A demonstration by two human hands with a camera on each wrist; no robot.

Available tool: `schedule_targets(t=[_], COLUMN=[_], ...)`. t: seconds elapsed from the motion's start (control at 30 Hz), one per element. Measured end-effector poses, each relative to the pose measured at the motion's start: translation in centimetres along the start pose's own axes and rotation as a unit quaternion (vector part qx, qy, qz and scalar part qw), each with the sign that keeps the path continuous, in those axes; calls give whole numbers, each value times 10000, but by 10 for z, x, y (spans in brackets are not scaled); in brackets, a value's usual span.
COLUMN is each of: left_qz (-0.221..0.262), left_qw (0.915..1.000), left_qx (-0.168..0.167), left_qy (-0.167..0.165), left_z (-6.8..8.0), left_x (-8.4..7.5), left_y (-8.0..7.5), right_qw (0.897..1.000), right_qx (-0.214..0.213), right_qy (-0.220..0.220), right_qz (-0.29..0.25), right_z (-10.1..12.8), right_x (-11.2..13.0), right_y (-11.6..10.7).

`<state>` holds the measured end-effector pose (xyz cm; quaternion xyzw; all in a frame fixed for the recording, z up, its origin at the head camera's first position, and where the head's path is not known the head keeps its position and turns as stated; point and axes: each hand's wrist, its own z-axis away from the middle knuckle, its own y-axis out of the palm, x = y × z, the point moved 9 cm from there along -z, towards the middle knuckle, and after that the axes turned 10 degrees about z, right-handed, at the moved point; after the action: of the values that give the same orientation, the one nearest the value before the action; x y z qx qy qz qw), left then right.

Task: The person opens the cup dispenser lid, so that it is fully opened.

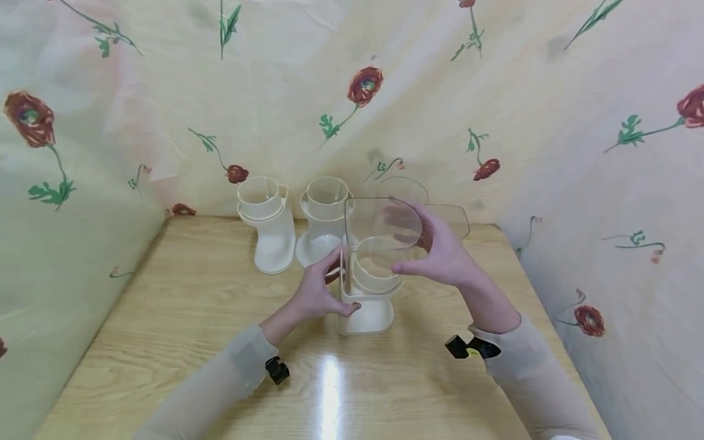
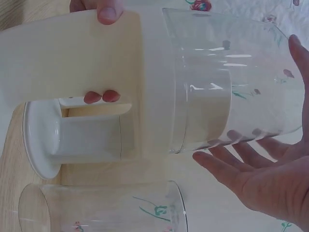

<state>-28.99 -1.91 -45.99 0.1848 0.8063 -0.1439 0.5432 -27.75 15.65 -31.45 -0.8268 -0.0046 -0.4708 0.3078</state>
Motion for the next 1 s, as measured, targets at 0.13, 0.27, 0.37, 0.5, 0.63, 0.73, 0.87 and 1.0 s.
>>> schedule_targets(t=[0.13,0.27,0.37,0.5,0.63,0.73,0.87,1.0], left_qz=[27,-46,-81,-12,-27,-64,-34,-39], left_qw=[10000,10000,10000,9999,9999,9999,9998,9999], left_qx=[-58,-35,2,0,47,51,31,19], left_qy=[21,20,-40,-115,-101,-114,-179,-163], left_z=[0,-1,-2,-2,-3,-3,-3,-2], left_x=[-1,-2,0,3,3,3,5,4], left_y=[-2,-1,1,1,1,1,1,0], right_qw=[9997,9998,9996,9996,9995,9994,9991,9991], right_qx=[20,-65,-153,-199,-242,-229,-114,-33], right_qy=[-174,-142,-118,-126,-196,-265,-365,-394], right_qz=[-145,-153,-220,-164,-44,-20,-182,-127], right_z=[-1,1,4,8,9,8,7,5], right_x=[-2,-5,-5,-2,3,4,0,-6], right_y=[4,6,5,5,5,4,4,5])
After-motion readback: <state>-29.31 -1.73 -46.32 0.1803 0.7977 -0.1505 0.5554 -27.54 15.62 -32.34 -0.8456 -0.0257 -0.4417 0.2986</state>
